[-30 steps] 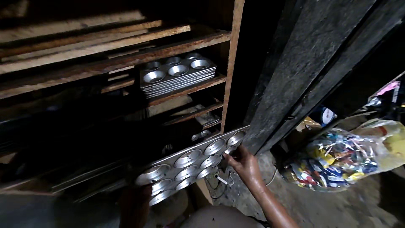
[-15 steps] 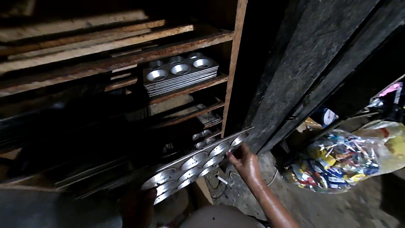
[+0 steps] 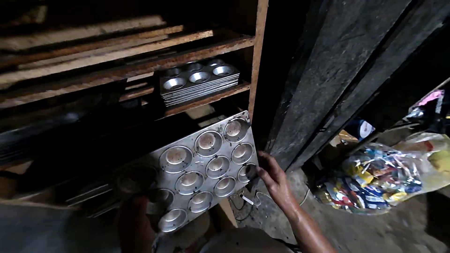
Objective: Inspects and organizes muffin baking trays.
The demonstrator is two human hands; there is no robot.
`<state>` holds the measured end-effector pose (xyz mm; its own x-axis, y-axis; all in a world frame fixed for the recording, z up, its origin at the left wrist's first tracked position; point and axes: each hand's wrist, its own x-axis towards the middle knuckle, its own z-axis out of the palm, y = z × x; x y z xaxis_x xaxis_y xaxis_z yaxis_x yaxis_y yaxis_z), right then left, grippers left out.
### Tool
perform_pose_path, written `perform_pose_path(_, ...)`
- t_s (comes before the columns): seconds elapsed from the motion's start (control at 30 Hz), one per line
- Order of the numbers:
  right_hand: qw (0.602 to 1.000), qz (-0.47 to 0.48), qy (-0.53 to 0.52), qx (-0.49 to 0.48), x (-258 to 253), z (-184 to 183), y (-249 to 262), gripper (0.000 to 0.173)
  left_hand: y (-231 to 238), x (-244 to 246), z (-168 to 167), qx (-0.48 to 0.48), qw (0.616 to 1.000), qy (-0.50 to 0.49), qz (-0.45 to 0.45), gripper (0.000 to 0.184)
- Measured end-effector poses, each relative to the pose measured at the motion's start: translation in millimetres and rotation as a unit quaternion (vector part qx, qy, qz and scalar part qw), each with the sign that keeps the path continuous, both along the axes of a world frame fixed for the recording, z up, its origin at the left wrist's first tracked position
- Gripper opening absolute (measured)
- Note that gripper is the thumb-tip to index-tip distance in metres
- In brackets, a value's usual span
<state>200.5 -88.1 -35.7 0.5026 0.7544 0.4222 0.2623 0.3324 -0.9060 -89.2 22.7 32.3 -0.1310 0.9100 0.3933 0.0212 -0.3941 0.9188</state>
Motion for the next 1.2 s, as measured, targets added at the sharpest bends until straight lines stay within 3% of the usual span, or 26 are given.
perform_pose_path(0.13, 0.995, -0.068, -0.066, -0.016, -10.5, -1.5, 7.0, 0.065, -4.5, 0.1, -1.3, 0.015, 1.0, 0.009, 0.004, 0.015)
perform_pose_path(0.27, 0.979, -0.161, -0.109, -0.055, -17.5, -1.5, 12.4, 0.057, -11.5, -0.7, -4.5, 0.018, 0.999, 0.043, 0.009, 0.025)
perform_pose_path(0.6, 0.943, -0.235, -0.188, -0.145, -24.0, -1.0, 12.8, 0.058, -21.1, 4.4, -3.4, 0.031, 0.998, 0.047, 0.0, 0.011)
perform_pose_path(0.7, 0.936, -0.241, -0.193, -0.166, -25.0, 0.4, 12.1, 0.054, -21.5, 5.8, -4.5, 0.03, 0.998, 0.053, -0.003, 0.01)
perform_pose_path(0.8, 0.929, -0.261, -0.207, -0.16, -21.0, -4.1, 13.7, 0.028, -24.6, 5.8, -3.1, 0.035, 0.997, 0.074, -0.008, 0.015)
perform_pose_path(0.87, 0.934, -0.254, -0.195, -0.159, -17.2, -6.7, 14.0, 0.02, -30.2, 6.8, 0.9, 0.05, 0.993, 0.106, -0.005, 0.017)
perform_pose_path(0.97, 0.956, -0.204, -0.13, -0.166, -10.8, -9.3, 10.6, 0.023, -28.2, 6.2, -0.2, 0.079, 0.991, 0.112, -0.007, 0.014)
perform_pose_path(1.13, 0.952, -0.23, -0.137, -0.146, 0.9, -15.0, 5.8, 0.021, -18.1, 1.3, -3.3, 0.057, 0.993, 0.105, 0.01, 0.023)
perform_pose_path(1.2, 0.973, -0.174, -0.101, -0.113, 2.7, -11.4, 4.0, 0.036, -17.8, 0.7, -3.2, 0.057, 0.994, 0.096, 0.012, 0.019)
